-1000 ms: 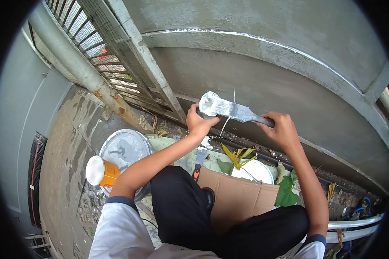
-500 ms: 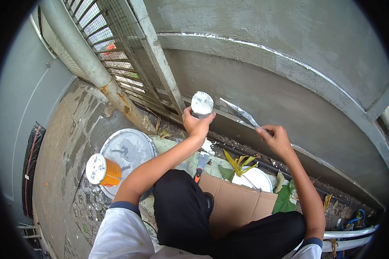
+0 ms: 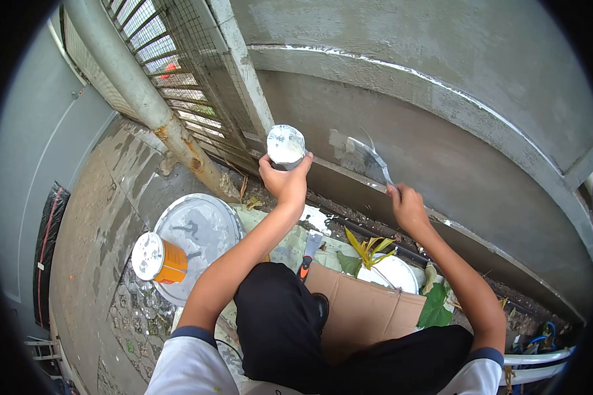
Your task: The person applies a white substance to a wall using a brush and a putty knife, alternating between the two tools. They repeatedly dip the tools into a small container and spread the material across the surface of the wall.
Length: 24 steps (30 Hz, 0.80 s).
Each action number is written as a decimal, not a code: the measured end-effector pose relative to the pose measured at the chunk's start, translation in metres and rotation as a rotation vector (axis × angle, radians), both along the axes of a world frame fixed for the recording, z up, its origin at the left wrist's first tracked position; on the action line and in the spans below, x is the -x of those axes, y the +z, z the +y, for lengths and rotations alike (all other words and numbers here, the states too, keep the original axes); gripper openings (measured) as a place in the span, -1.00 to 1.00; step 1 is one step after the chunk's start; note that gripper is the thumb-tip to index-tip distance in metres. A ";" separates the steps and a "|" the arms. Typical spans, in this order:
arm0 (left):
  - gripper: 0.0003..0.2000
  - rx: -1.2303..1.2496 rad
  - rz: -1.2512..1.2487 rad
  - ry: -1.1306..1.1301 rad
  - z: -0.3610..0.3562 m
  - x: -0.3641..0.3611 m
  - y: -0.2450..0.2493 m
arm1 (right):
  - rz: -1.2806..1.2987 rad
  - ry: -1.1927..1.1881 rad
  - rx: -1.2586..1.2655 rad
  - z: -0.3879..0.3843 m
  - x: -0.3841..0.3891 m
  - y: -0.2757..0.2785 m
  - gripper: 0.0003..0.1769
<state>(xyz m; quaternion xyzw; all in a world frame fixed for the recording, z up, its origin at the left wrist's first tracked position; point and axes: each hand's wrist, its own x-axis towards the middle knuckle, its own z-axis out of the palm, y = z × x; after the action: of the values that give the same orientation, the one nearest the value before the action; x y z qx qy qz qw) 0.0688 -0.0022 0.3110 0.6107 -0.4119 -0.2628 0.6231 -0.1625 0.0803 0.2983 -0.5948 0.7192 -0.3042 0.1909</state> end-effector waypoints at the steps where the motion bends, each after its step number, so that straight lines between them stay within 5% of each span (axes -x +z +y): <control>1: -0.21 -0.008 0.004 0.000 0.001 0.000 0.002 | 0.006 -0.023 -0.030 0.017 0.007 0.007 -0.59; 10: -0.24 0.042 0.119 -0.039 0.009 0.008 0.022 | -0.203 0.064 -0.184 0.045 0.009 0.013 -0.51; 17: -0.30 0.231 0.324 -0.024 0.019 -0.030 0.070 | -0.176 0.134 0.152 -0.043 -0.074 0.002 -0.59; 20: -0.34 0.325 0.255 0.004 0.024 -0.039 0.081 | -0.135 0.170 0.146 -0.068 -0.101 0.011 -0.65; 24: -0.39 0.404 0.167 -0.011 0.028 -0.038 0.085 | 0.240 0.158 0.181 -0.083 -0.104 0.013 -0.69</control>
<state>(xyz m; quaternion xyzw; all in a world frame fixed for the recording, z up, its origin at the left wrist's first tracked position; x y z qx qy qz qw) 0.1073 0.0263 0.3960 0.4472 -0.4064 -0.2280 0.7635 -0.0590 -0.0023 0.3110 -0.6962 0.6575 -0.2788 0.0727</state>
